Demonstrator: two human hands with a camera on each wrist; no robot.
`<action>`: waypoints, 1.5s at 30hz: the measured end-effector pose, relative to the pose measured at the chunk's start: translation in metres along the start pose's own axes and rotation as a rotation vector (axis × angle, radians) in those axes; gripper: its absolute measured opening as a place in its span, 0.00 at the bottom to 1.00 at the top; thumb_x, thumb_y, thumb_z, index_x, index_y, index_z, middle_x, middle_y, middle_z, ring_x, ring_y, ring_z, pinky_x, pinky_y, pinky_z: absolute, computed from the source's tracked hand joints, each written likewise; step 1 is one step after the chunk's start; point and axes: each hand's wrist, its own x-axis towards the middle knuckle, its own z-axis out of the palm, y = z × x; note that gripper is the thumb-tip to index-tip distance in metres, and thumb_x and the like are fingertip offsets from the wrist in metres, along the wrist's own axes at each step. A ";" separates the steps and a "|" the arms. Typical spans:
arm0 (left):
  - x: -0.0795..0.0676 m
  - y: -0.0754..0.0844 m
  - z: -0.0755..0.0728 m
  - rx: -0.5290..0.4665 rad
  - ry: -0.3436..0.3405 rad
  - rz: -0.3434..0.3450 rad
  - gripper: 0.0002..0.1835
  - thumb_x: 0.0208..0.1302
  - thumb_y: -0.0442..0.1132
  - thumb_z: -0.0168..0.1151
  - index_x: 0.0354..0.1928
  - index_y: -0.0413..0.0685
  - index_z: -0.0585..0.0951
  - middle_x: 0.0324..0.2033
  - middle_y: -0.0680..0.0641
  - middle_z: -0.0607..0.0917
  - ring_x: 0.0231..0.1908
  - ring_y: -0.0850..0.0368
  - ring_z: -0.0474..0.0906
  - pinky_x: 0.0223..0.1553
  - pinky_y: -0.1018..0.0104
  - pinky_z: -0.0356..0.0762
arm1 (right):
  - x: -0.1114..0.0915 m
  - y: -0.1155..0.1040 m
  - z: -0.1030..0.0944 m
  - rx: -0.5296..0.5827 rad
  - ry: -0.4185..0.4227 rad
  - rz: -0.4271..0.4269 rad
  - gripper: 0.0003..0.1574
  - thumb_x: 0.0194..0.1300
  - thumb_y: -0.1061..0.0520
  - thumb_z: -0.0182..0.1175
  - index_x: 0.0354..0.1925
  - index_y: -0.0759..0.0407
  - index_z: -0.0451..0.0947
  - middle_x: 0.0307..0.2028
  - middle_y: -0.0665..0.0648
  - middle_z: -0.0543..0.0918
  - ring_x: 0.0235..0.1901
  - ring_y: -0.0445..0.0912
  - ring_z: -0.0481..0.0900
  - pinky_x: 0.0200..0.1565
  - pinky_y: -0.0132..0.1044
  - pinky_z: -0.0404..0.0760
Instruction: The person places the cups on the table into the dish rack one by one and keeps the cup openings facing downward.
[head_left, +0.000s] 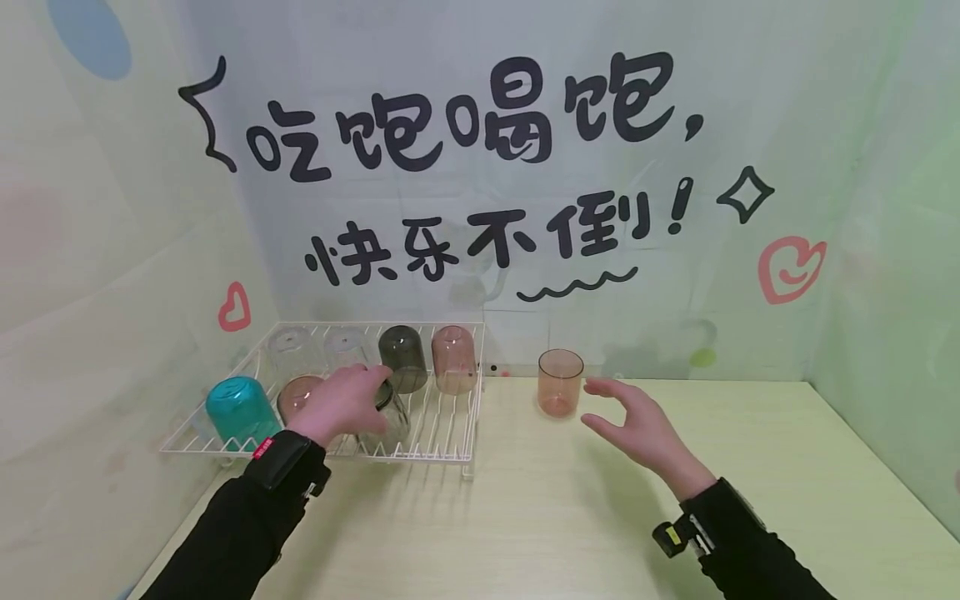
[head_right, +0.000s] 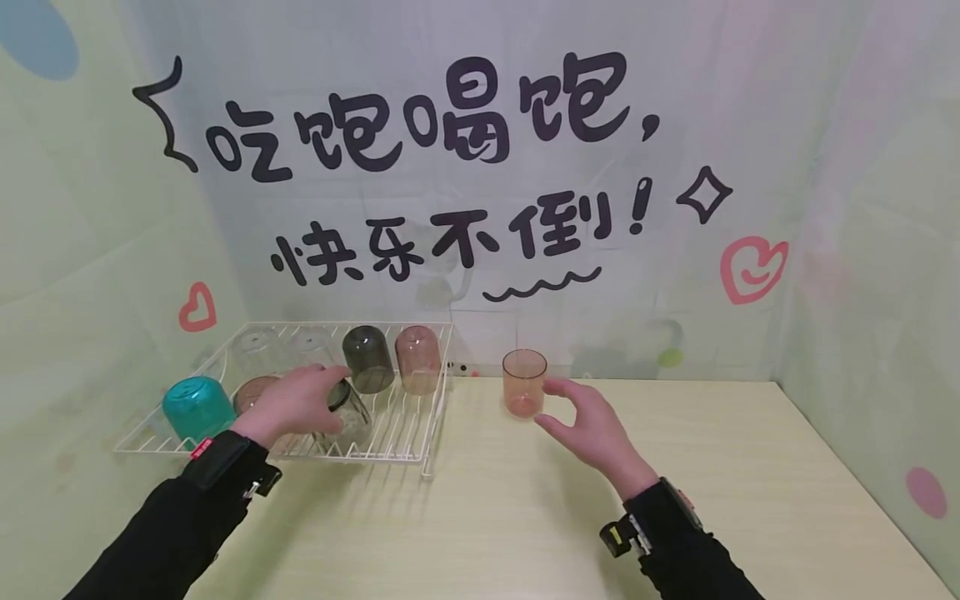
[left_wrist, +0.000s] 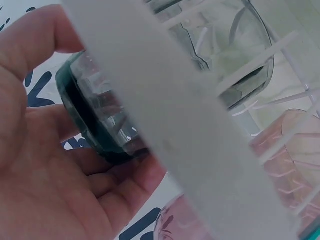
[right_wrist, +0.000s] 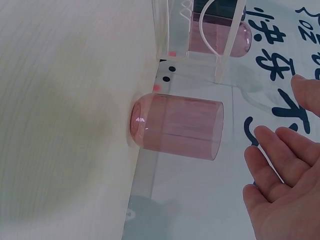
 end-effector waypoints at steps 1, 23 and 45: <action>0.000 0.000 -0.001 -0.003 -0.002 0.000 0.39 0.38 0.43 0.68 0.59 0.43 0.70 0.49 0.40 0.77 0.45 0.46 0.72 0.42 0.50 0.76 | 0.000 0.000 0.000 0.001 0.001 -0.002 0.36 0.56 0.43 0.62 0.58 0.60 0.70 0.51 0.56 0.79 0.53 0.51 0.72 0.55 0.51 0.68; 0.002 -0.001 0.004 -0.034 0.000 -0.013 0.40 0.45 0.45 0.66 0.63 0.40 0.67 0.53 0.35 0.74 0.48 0.42 0.70 0.42 0.48 0.77 | 0.013 -0.003 0.003 -0.054 0.008 -0.001 0.33 0.55 0.49 0.63 0.56 0.62 0.71 0.51 0.58 0.78 0.53 0.52 0.72 0.55 0.50 0.69; -0.019 0.016 0.000 0.010 0.325 0.016 0.44 0.45 0.57 0.65 0.63 0.40 0.65 0.59 0.32 0.66 0.57 0.36 0.61 0.52 0.37 0.65 | 0.027 0.001 0.015 -0.169 0.010 -0.047 0.34 0.55 0.48 0.63 0.57 0.64 0.71 0.54 0.61 0.76 0.55 0.55 0.70 0.57 0.50 0.67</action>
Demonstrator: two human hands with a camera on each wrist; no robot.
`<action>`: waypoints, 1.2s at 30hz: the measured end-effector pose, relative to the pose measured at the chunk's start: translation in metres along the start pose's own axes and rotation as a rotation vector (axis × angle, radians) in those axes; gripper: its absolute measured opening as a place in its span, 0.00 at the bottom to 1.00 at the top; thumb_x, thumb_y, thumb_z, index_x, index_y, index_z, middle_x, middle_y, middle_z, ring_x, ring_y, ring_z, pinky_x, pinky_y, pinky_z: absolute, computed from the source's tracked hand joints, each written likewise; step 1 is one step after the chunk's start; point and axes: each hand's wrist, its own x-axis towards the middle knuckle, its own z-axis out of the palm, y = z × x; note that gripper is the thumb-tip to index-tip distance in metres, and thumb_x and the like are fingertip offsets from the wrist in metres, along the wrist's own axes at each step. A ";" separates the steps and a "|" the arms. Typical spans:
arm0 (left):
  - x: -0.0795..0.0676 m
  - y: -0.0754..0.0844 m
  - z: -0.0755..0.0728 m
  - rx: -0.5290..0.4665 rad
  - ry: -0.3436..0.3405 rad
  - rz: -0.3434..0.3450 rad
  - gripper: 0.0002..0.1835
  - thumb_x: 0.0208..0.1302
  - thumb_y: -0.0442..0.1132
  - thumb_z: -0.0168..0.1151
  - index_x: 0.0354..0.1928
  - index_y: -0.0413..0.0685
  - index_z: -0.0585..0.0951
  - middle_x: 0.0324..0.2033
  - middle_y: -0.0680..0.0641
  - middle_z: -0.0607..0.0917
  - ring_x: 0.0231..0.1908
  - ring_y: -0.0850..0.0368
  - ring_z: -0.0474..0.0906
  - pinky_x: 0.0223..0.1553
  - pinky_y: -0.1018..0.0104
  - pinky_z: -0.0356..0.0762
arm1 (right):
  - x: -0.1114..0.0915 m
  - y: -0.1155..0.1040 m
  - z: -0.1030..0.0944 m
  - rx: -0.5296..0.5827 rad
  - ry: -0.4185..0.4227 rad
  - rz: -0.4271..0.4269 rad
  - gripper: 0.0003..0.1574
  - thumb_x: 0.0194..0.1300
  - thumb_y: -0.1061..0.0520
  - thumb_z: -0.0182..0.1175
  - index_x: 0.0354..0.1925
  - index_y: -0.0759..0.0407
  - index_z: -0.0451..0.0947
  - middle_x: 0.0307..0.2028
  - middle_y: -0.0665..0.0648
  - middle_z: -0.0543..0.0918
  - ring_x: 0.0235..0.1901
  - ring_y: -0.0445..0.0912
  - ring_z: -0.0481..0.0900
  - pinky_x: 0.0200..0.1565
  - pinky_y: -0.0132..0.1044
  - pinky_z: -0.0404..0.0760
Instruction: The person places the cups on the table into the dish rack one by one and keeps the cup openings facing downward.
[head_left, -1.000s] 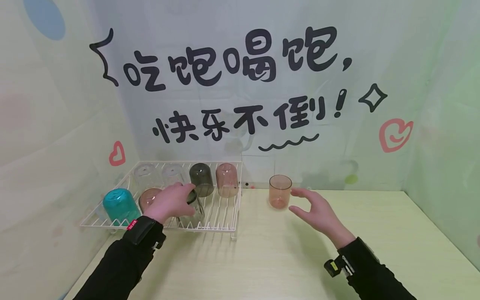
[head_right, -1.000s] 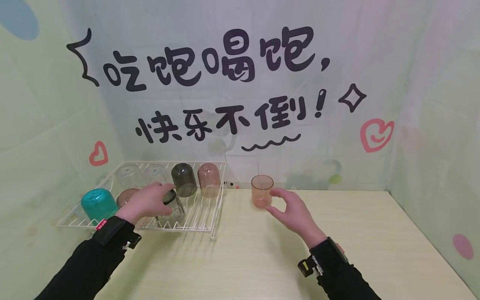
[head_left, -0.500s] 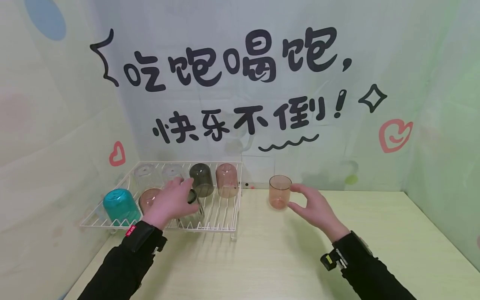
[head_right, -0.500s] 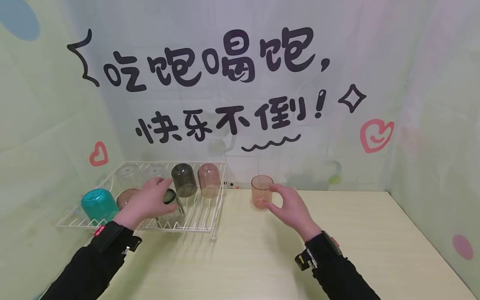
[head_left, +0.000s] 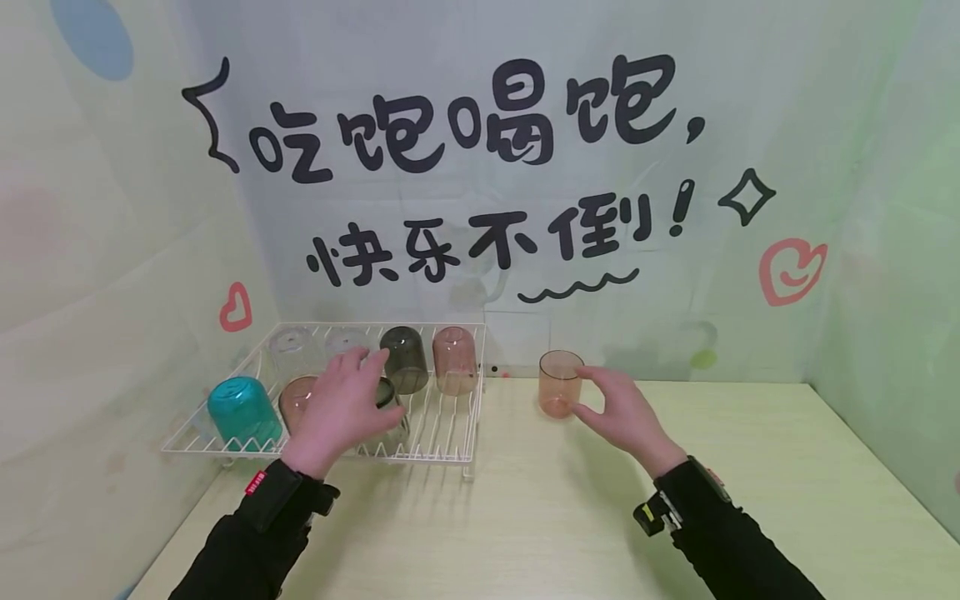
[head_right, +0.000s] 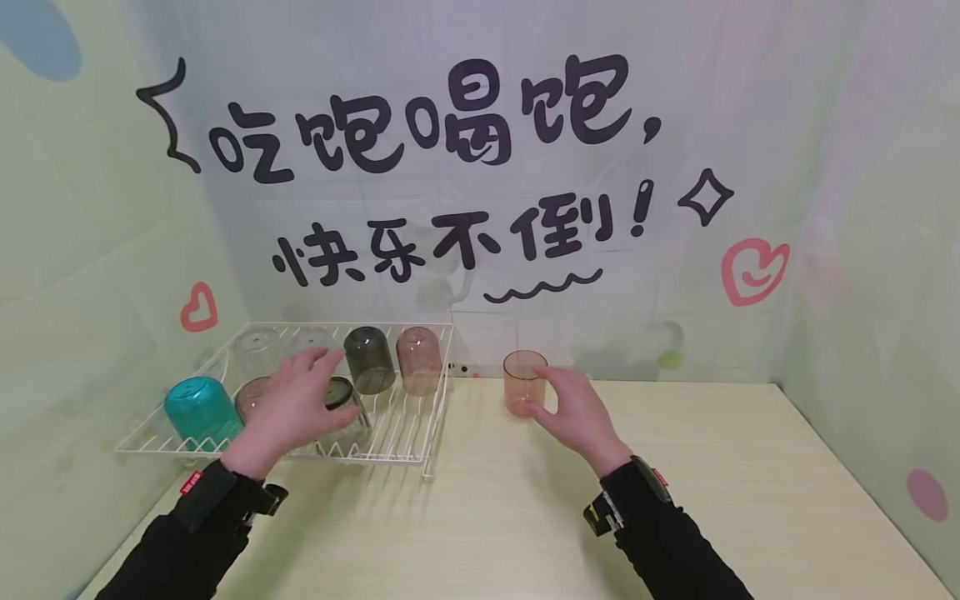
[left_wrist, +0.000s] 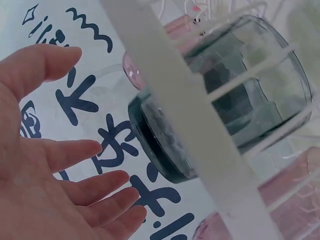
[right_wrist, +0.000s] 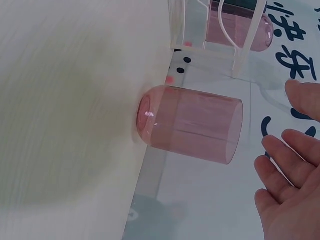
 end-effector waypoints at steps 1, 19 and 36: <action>-0.001 0.001 0.000 0.000 0.003 0.001 0.45 0.45 0.57 0.65 0.63 0.41 0.65 0.59 0.33 0.66 0.58 0.36 0.61 0.52 0.37 0.65 | 0.000 0.000 0.000 -0.004 0.000 -0.002 0.35 0.55 0.48 0.63 0.57 0.64 0.71 0.53 0.61 0.76 0.55 0.55 0.70 0.57 0.50 0.67; -0.014 0.024 0.008 -0.139 0.192 0.084 0.44 0.44 0.55 0.66 0.62 0.40 0.67 0.59 0.36 0.68 0.59 0.39 0.60 0.57 0.42 0.61 | 0.009 -0.001 0.012 -0.084 0.005 -0.014 0.36 0.55 0.46 0.62 0.58 0.63 0.70 0.52 0.61 0.77 0.54 0.56 0.70 0.56 0.50 0.67; -0.029 0.041 0.021 -0.330 0.283 0.148 0.42 0.43 0.51 0.68 0.62 0.44 0.67 0.57 0.42 0.70 0.58 0.46 0.62 0.57 0.48 0.62 | 0.016 -0.002 0.024 -0.128 0.035 -0.024 0.36 0.52 0.51 0.65 0.58 0.62 0.70 0.52 0.60 0.77 0.54 0.56 0.69 0.55 0.50 0.69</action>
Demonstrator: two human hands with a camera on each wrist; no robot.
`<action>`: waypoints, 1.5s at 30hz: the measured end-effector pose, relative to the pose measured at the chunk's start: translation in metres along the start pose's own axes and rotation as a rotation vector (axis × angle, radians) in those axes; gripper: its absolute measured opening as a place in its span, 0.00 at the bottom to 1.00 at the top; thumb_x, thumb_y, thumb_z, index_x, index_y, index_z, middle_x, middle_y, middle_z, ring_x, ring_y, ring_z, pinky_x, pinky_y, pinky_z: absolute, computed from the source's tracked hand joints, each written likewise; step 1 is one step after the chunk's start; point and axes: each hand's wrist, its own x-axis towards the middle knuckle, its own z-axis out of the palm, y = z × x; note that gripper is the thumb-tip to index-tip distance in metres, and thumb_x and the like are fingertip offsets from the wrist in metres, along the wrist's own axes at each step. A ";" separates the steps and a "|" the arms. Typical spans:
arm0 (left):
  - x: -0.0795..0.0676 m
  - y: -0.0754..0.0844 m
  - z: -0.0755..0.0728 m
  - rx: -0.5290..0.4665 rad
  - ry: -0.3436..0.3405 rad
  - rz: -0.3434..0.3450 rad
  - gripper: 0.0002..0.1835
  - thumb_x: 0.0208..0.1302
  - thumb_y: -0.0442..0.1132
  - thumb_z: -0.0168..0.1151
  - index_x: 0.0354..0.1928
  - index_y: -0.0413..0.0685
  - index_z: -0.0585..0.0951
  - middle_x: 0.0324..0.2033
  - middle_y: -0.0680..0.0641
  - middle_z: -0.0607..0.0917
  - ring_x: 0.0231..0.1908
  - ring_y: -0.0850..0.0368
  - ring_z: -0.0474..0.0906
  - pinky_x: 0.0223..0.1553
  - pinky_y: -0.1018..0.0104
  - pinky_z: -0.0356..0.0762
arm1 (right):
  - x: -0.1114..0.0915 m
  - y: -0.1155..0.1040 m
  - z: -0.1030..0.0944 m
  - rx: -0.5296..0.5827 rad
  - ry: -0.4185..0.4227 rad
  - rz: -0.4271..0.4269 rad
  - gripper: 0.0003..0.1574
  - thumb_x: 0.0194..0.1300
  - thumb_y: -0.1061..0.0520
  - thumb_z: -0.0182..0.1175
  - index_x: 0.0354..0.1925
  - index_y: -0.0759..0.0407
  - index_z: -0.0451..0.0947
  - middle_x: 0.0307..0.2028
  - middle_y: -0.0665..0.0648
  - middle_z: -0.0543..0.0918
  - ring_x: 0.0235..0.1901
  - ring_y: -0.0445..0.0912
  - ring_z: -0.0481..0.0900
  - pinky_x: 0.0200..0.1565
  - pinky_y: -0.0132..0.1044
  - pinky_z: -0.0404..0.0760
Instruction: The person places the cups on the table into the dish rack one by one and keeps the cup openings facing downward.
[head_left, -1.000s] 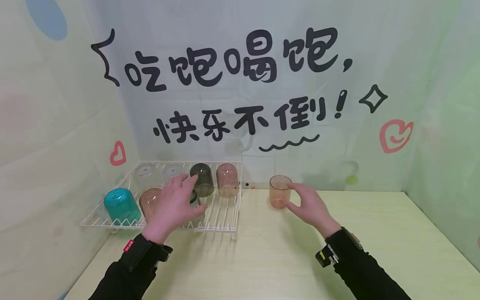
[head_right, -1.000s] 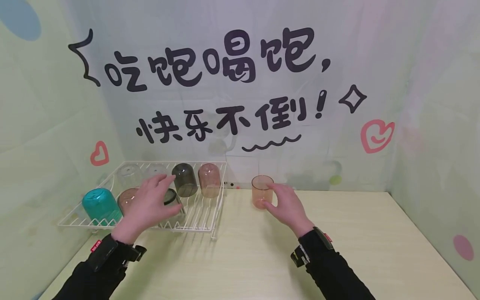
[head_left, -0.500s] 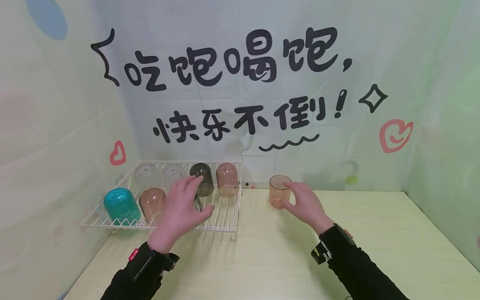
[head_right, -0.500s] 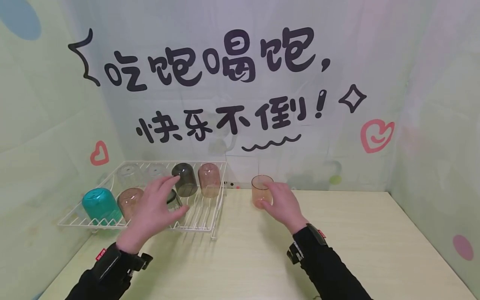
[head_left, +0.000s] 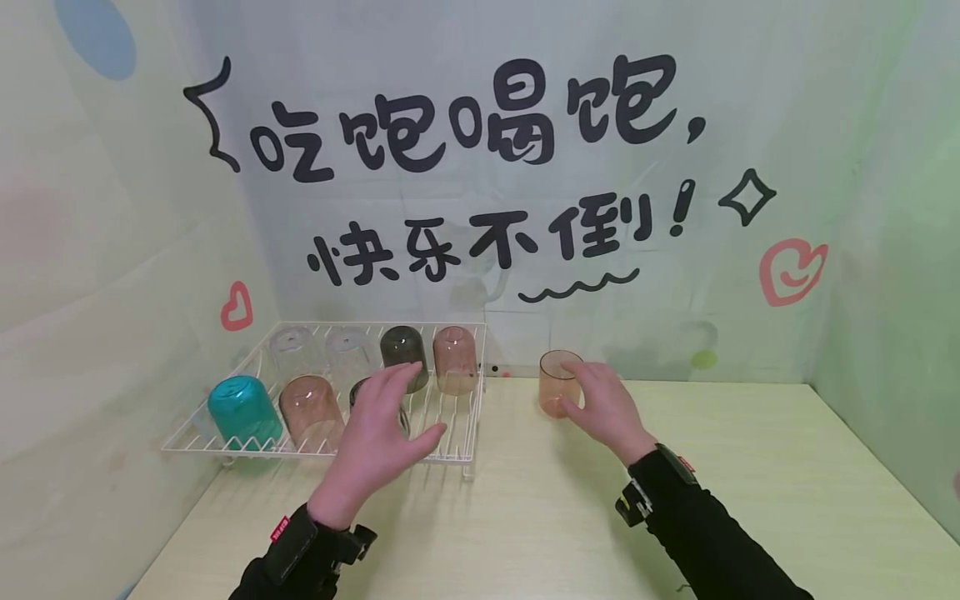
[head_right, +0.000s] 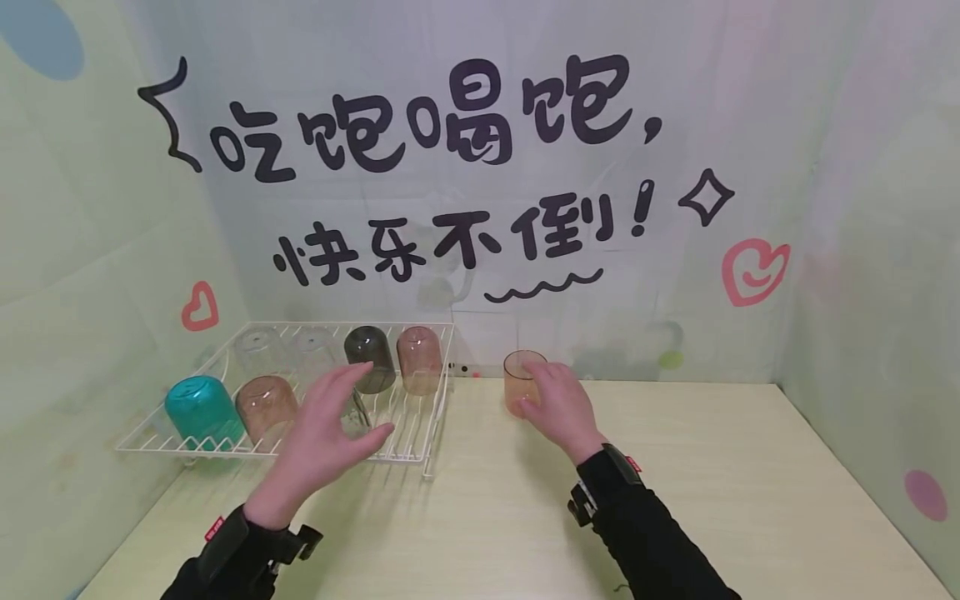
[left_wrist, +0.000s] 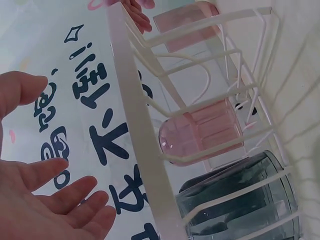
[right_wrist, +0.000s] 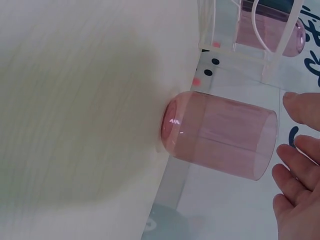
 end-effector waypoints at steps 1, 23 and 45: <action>0.000 0.001 0.001 -0.009 -0.001 0.003 0.42 0.43 0.51 0.68 0.62 0.45 0.67 0.57 0.43 0.70 0.58 0.47 0.62 0.57 0.48 0.63 | 0.000 0.000 0.001 0.002 -0.006 0.010 0.36 0.52 0.50 0.65 0.58 0.62 0.70 0.52 0.60 0.77 0.54 0.56 0.69 0.55 0.50 0.69; -0.004 0.016 0.017 -0.045 -0.031 0.031 0.42 0.44 0.52 0.67 0.63 0.45 0.66 0.59 0.43 0.69 0.59 0.48 0.61 0.58 0.50 0.63 | 0.007 0.005 0.017 -0.196 -0.089 -0.128 0.45 0.51 0.47 0.65 0.62 0.67 0.63 0.61 0.65 0.67 0.63 0.57 0.60 0.64 0.49 0.56; -0.005 0.023 0.026 -0.077 -0.018 0.053 0.44 0.41 0.51 0.69 0.63 0.45 0.66 0.59 0.43 0.69 0.59 0.48 0.61 0.58 0.49 0.61 | 0.002 0.010 0.027 -0.251 0.059 -0.197 0.26 0.45 0.60 0.68 0.45 0.66 0.74 0.42 0.62 0.81 0.48 0.56 0.75 0.60 0.46 0.65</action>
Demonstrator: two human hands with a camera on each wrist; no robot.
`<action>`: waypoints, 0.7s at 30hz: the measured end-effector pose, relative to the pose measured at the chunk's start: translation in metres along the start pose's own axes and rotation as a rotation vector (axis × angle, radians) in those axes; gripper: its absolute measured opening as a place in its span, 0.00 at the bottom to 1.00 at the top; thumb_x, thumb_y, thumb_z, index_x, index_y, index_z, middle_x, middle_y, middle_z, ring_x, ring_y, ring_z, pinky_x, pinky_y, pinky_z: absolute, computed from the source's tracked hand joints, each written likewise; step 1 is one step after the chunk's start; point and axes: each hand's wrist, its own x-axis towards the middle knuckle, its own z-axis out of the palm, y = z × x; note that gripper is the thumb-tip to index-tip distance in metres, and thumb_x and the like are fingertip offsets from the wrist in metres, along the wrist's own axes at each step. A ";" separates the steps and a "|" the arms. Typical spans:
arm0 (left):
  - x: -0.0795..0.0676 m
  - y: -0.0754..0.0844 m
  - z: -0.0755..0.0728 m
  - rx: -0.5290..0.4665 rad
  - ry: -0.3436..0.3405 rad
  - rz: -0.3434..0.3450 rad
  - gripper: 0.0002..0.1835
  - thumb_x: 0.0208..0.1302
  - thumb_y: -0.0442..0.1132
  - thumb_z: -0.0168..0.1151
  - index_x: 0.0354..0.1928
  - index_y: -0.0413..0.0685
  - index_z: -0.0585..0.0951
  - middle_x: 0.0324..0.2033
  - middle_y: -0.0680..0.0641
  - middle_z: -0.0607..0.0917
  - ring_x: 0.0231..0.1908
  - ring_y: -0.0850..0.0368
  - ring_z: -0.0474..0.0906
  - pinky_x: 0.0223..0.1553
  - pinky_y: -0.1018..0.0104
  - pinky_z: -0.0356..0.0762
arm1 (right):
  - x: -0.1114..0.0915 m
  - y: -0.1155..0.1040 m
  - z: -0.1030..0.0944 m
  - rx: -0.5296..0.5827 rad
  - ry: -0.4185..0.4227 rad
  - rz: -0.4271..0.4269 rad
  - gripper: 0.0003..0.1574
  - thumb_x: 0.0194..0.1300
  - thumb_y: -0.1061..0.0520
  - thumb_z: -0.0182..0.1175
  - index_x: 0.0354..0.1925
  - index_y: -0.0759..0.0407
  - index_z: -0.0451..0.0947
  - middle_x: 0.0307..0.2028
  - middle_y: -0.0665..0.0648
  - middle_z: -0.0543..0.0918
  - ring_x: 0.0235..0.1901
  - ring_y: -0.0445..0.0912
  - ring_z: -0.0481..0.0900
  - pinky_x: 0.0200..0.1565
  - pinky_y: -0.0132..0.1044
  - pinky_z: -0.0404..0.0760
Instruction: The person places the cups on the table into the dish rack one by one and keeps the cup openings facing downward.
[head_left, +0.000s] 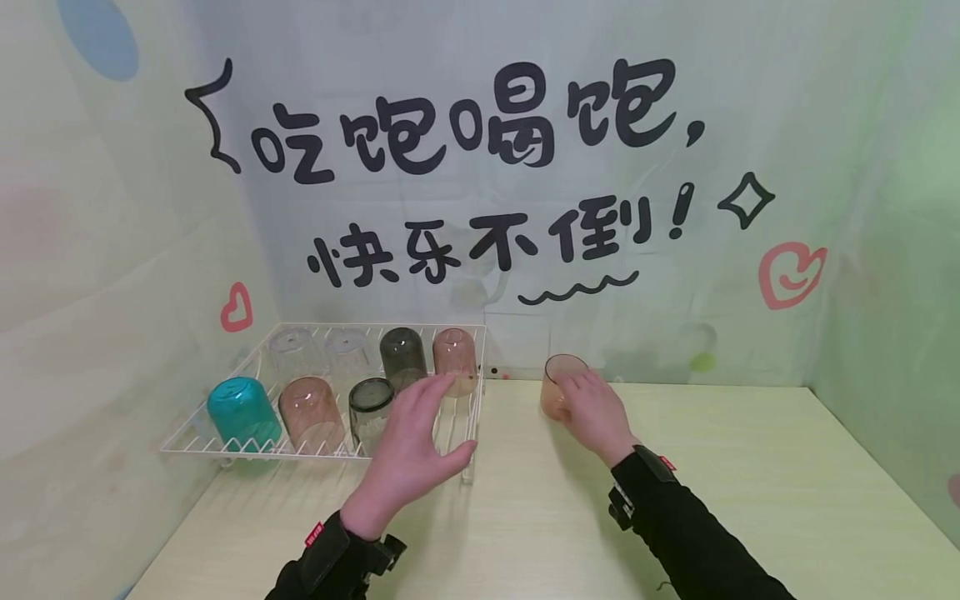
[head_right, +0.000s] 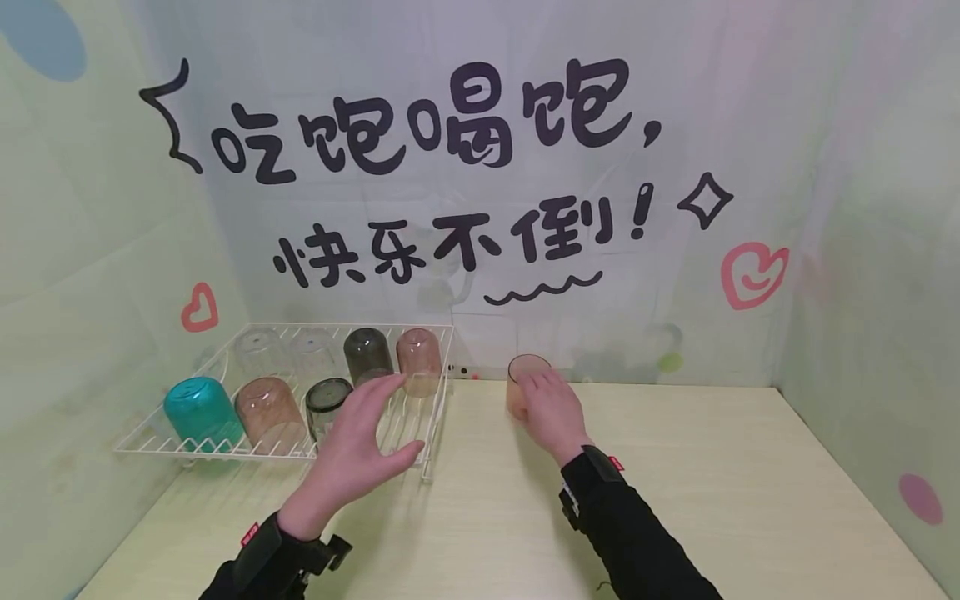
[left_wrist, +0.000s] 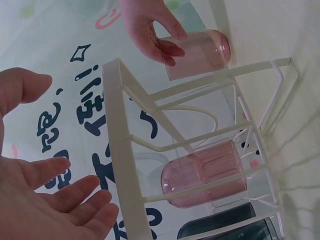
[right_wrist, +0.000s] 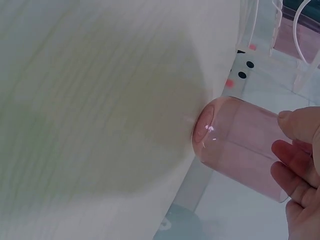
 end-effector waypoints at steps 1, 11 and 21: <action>0.000 0.000 0.001 -0.003 0.000 -0.002 0.44 0.41 0.50 0.69 0.63 0.45 0.67 0.58 0.43 0.69 0.59 0.48 0.61 0.58 0.49 0.61 | -0.001 0.000 0.000 -0.004 0.009 -0.003 0.25 0.45 0.61 0.68 0.43 0.65 0.75 0.41 0.62 0.81 0.47 0.55 0.75 0.59 0.46 0.65; 0.002 0.003 0.003 -0.011 -0.017 -0.014 0.43 0.43 0.51 0.69 0.63 0.45 0.67 0.59 0.44 0.68 0.60 0.48 0.61 0.58 0.48 0.61 | -0.009 0.001 -0.002 -0.021 -0.007 0.048 0.09 0.51 0.64 0.63 0.35 0.58 0.79 0.30 0.53 0.81 0.36 0.50 0.77 0.54 0.42 0.71; 0.007 0.005 0.002 -0.002 -0.025 -0.011 0.42 0.44 0.52 0.67 0.64 0.49 0.66 0.59 0.47 0.69 0.60 0.49 0.60 0.58 0.49 0.61 | -0.023 0.003 -0.006 0.037 0.043 0.102 0.08 0.52 0.66 0.60 0.32 0.56 0.80 0.30 0.50 0.82 0.37 0.49 0.77 0.44 0.39 0.75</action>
